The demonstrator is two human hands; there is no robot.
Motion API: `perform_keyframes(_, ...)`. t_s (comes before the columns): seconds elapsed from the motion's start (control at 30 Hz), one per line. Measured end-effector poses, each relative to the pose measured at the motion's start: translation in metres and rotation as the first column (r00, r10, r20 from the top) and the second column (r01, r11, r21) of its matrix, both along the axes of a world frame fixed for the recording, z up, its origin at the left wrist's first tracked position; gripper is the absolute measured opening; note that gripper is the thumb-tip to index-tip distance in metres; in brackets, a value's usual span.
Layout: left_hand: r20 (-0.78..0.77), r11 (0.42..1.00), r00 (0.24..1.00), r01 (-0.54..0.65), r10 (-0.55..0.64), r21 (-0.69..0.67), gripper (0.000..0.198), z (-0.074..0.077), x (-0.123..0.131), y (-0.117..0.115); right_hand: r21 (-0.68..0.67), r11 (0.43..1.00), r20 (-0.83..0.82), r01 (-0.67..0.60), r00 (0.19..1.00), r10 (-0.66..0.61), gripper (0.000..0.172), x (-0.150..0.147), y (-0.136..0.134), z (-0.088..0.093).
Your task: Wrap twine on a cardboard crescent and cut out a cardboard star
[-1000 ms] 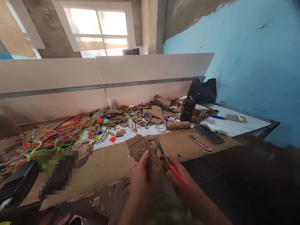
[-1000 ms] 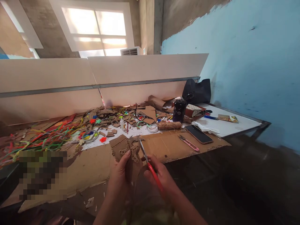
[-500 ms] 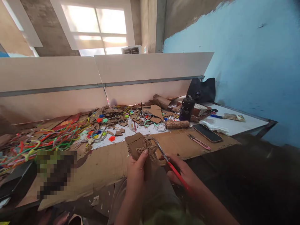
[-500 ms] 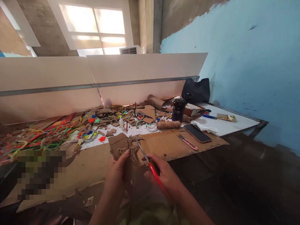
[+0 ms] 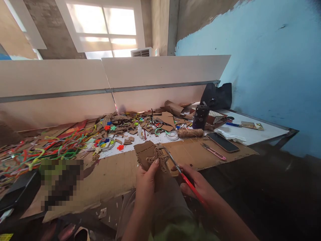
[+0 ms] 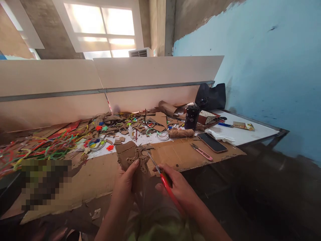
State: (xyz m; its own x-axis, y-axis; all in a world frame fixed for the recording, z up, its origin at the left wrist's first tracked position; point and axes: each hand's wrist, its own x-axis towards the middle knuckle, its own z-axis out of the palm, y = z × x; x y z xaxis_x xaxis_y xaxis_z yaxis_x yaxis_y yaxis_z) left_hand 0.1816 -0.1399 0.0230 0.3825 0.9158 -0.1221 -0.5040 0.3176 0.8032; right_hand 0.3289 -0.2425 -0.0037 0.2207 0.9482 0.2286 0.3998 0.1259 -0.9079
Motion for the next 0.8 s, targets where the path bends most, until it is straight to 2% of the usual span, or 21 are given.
perform_keyframes(0.23,0.017,1.0,1.0,0.01,-0.01,0.001,0.056,0.001,-0.001,0.001,-0.027,0.998,0.059,0.054,0.997,-0.052,0.058,0.004,0.002,-0.007)
perform_keyframes(0.4,0.0,1.0,1.0,-0.008,0.008,0.006,0.058,-0.006,0.0,0.004,-0.008,1.0,-0.095,0.026,0.995,-0.027,0.058,0.002,0.004,-0.011)
perform_keyframes(0.53,0.0,1.0,1.0,0.008,-0.008,0.018,0.053,-0.005,-0.002,0.006,-0.011,0.997,-0.161,0.076,0.984,-0.076,0.062,0.001,0.004,-0.005)
perform_keyframes(0.63,-0.034,0.997,0.998,0.058,-0.056,0.042,0.049,0.0,-0.008,0.007,-0.049,0.996,-0.109,0.068,0.991,-0.073,0.065,0.009,-0.001,0.002)
perform_keyframes(0.8,-0.141,0.973,0.975,0.192,-0.174,0.125,0.046,0.005,-0.025,0.015,-0.153,0.987,0.049,-0.038,0.998,0.046,0.074,0.035,-0.017,0.018)
